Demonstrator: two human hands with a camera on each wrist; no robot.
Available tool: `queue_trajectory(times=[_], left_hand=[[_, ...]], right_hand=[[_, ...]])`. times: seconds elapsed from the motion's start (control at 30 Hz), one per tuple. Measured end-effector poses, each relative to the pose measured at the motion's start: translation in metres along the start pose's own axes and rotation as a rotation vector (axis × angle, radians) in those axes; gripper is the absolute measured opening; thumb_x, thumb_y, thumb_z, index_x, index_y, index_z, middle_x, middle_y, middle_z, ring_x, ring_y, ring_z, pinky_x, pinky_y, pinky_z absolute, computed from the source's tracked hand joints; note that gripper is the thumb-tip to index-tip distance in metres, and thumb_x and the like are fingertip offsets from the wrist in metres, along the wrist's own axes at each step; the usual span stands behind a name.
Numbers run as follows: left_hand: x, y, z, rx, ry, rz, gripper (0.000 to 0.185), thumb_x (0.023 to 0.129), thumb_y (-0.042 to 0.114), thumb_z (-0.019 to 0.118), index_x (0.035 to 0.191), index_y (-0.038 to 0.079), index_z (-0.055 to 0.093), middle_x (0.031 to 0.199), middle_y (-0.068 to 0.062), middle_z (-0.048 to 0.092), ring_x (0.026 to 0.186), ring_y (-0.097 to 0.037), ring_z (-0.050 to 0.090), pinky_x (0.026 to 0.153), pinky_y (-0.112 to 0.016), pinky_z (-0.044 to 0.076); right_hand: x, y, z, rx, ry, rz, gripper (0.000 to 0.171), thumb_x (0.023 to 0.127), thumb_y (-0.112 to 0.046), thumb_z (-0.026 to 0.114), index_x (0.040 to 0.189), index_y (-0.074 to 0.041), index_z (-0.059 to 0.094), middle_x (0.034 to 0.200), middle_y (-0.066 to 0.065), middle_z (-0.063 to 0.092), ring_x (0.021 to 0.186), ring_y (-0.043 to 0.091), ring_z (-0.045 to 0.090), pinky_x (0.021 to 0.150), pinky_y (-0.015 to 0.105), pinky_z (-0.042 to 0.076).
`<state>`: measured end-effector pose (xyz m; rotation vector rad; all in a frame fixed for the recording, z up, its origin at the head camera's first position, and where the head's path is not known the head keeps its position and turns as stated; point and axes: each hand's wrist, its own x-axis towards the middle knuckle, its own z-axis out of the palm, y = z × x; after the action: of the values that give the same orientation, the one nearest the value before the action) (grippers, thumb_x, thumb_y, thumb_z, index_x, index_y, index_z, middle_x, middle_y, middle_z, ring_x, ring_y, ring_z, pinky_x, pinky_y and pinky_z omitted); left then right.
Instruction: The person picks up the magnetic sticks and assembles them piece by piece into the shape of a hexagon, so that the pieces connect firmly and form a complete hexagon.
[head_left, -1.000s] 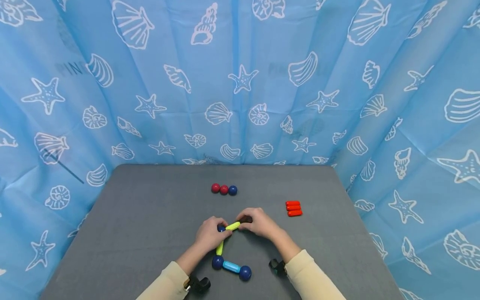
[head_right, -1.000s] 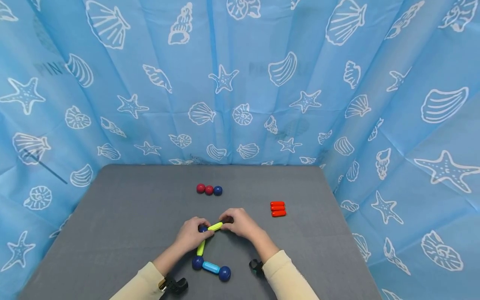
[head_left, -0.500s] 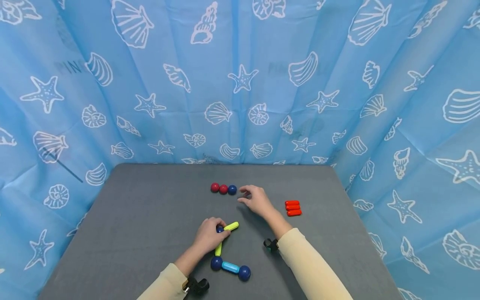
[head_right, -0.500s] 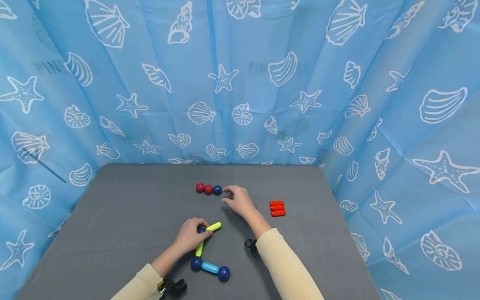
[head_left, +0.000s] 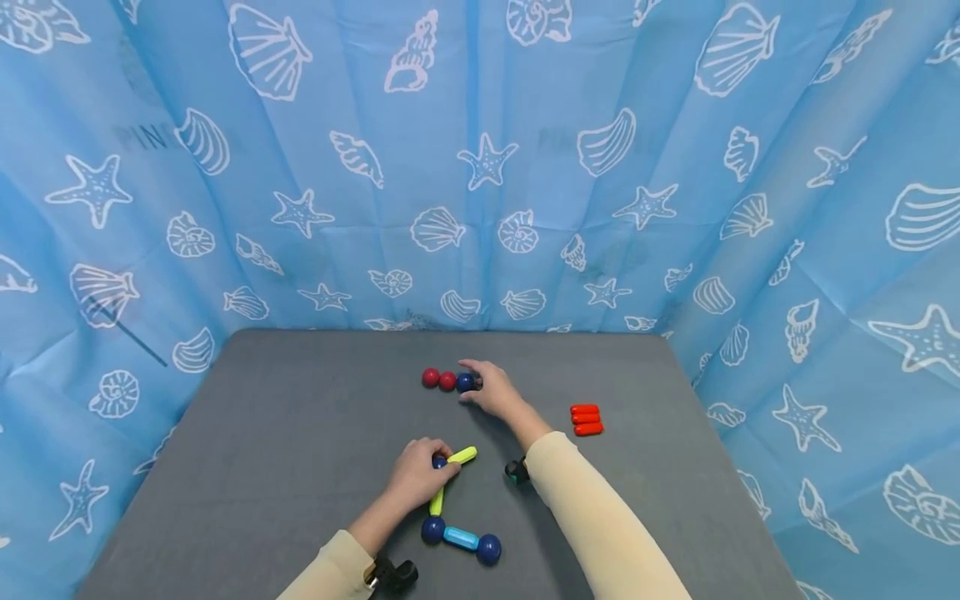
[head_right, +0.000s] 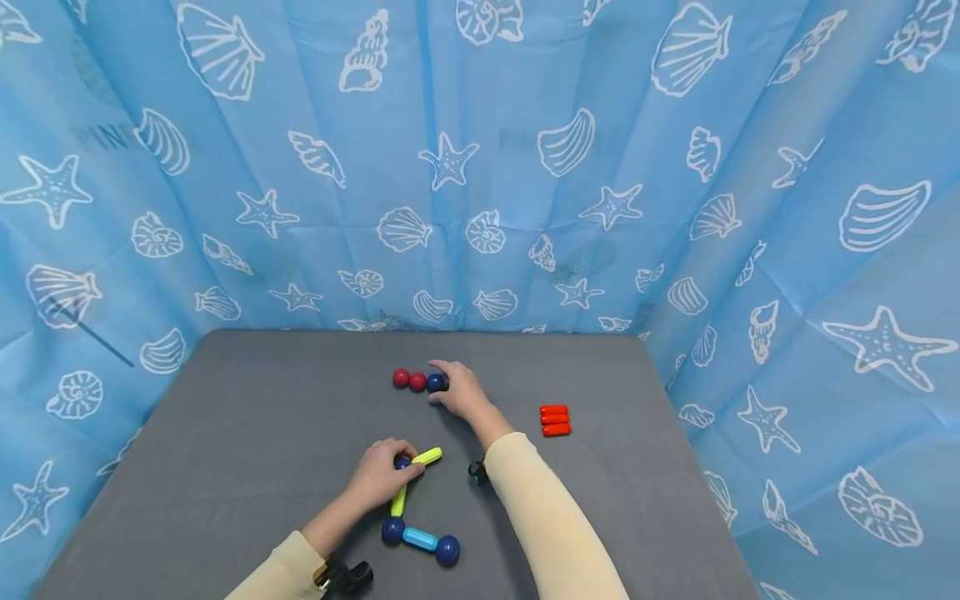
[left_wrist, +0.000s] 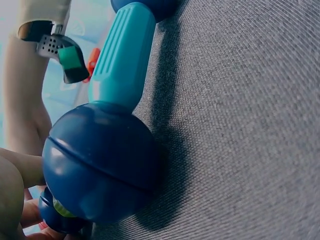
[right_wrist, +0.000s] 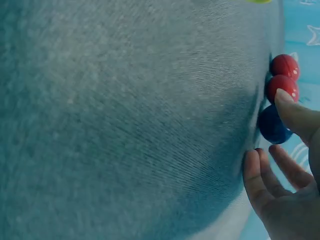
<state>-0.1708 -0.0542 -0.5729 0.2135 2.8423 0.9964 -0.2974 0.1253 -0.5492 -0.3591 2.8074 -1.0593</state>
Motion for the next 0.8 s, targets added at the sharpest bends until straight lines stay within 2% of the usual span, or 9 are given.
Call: queue_trajectory(times=[0.1, 0.27, 0.53, 0.8], left_hand=[[-0.001, -0.001, 0.000, 0.008, -0.001, 0.000, 0.021, 0.087, 0.035, 0.078, 0.095, 0.017, 0.073, 0.090, 0.002, 0.062, 0.080, -0.014, 0.050, 0.070, -0.033, 0.043], [-0.002, 0.000, -0.002, 0.009, 0.002, 0.010, 0.021, 0.087, 0.035, 0.078, 0.095, 0.017, 0.072, 0.090, 0.002, 0.062, 0.081, -0.014, 0.050, 0.069, -0.032, 0.043], [-0.002, 0.001, -0.002, 0.008, 0.009, 0.014, 0.020, 0.087, 0.034, 0.078, 0.094, 0.017, 0.072, 0.088, 0.003, 0.062, 0.080, -0.013, 0.050, 0.069, -0.032, 0.042], [-0.001, 0.000, -0.001, 0.005, 0.007, 0.021, 0.020, 0.087, 0.034, 0.078, 0.094, 0.016, 0.072, 0.087, 0.003, 0.061, 0.079, -0.013, 0.049, 0.067, -0.030, 0.041]], right_hand=[[0.002, 0.002, 0.007, -0.037, -0.011, -0.020, 0.052, 0.090, -0.018, 0.078, 0.139, -0.016, 0.061, 0.131, 0.015, 0.061, 0.112, 0.030, 0.061, 0.097, 0.047, 0.050], [0.002, 0.004, 0.013, -0.077, 0.035, 0.003, 0.038, 0.093, -0.019, 0.074, 0.130, -0.015, 0.067, 0.128, 0.014, 0.064, 0.118, 0.032, 0.060, 0.100, 0.048, 0.048], [-0.016, 0.007, 0.003, -0.019, 0.070, -0.008, 0.039, 0.093, -0.016, 0.074, 0.131, -0.011, 0.066, 0.134, 0.014, 0.064, 0.128, 0.034, 0.057, 0.105, 0.052, 0.045], [-0.044, 0.009, -0.006, 0.027, 0.108, -0.022, 0.038, 0.090, -0.016, 0.077, 0.126, -0.007, 0.068, 0.123, 0.014, 0.069, 0.111, 0.030, 0.066, 0.094, 0.048, 0.052]])
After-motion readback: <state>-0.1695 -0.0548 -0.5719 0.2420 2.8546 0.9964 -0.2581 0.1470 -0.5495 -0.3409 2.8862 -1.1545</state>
